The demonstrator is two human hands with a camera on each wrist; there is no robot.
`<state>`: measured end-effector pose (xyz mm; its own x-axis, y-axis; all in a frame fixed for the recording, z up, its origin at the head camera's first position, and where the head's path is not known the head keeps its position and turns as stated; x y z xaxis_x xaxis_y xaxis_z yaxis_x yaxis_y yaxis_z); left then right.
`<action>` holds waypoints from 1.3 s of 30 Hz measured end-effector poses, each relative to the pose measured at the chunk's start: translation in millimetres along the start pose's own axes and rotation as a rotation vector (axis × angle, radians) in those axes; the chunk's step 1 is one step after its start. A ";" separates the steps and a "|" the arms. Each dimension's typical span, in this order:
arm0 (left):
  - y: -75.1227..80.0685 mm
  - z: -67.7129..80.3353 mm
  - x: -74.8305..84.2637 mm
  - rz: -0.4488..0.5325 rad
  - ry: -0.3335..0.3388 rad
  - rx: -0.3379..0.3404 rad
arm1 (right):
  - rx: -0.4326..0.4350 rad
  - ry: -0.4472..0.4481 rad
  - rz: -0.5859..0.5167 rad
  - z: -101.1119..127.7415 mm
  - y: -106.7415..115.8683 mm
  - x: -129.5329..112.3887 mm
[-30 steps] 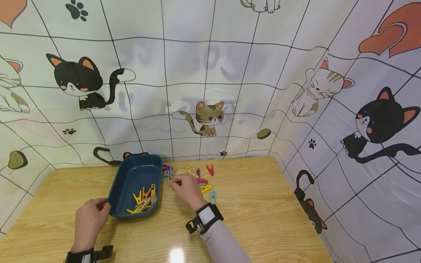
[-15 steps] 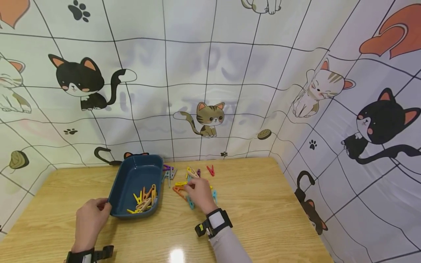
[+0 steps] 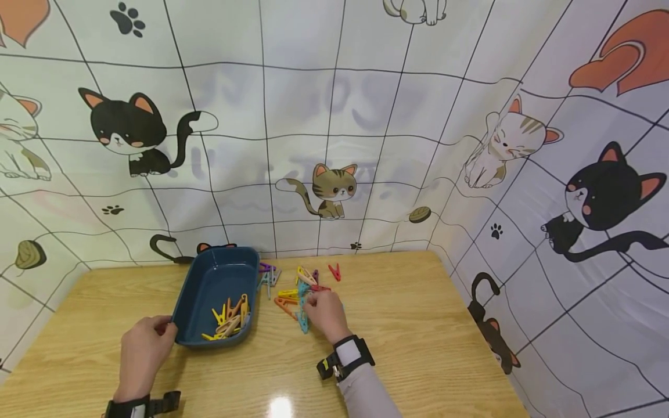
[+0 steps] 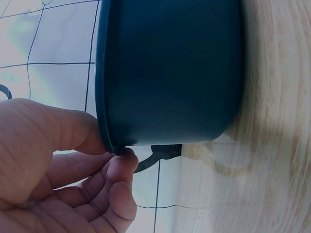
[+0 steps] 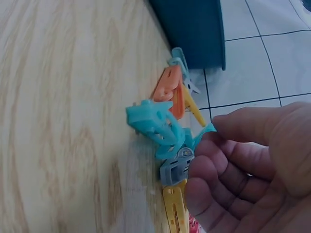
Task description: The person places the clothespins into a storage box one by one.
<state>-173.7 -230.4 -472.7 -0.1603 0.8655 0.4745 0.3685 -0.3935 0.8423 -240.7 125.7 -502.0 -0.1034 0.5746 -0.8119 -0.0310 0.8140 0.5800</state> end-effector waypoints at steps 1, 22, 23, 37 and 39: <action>-0.1 -0.1 -0.1 -0.001 -0.001 0.000 | -0.005 0.002 0.018 -0.2 -0.9 0.5; -0.6 0.1 0.2 0.016 -0.027 0.001 | -0.014 -0.005 0.330 -0.7 -14.5 -6.4; -0.6 0.1 0.0 0.018 -0.025 0.000 | -0.013 -0.011 0.333 -1.0 -14.8 -6.3; -2.1 -0.1 -0.9 0.013 -0.015 -0.010 | -0.038 -0.107 0.234 -2.0 -9.4 1.6; -1.9 0.2 -1.2 0.012 -0.013 -0.011 | -0.032 -0.080 0.215 -1.9 -8.1 1.8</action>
<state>-174.1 -230.6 -474.9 -0.1444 0.8646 0.4812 0.3605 -0.4069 0.8393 -242.5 119.9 -508.0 -0.0317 0.7407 -0.6711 -0.0486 0.6695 0.7412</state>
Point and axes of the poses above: each hand's wrist, its own z-axis away from the middle knuckle, its own y-axis out of the back of the hand, x = y × z, the point moved 6 cm from there along -z, towards the middle knuckle, and after that the axes turned 12 degrees about -z, right-handed, at the moved point
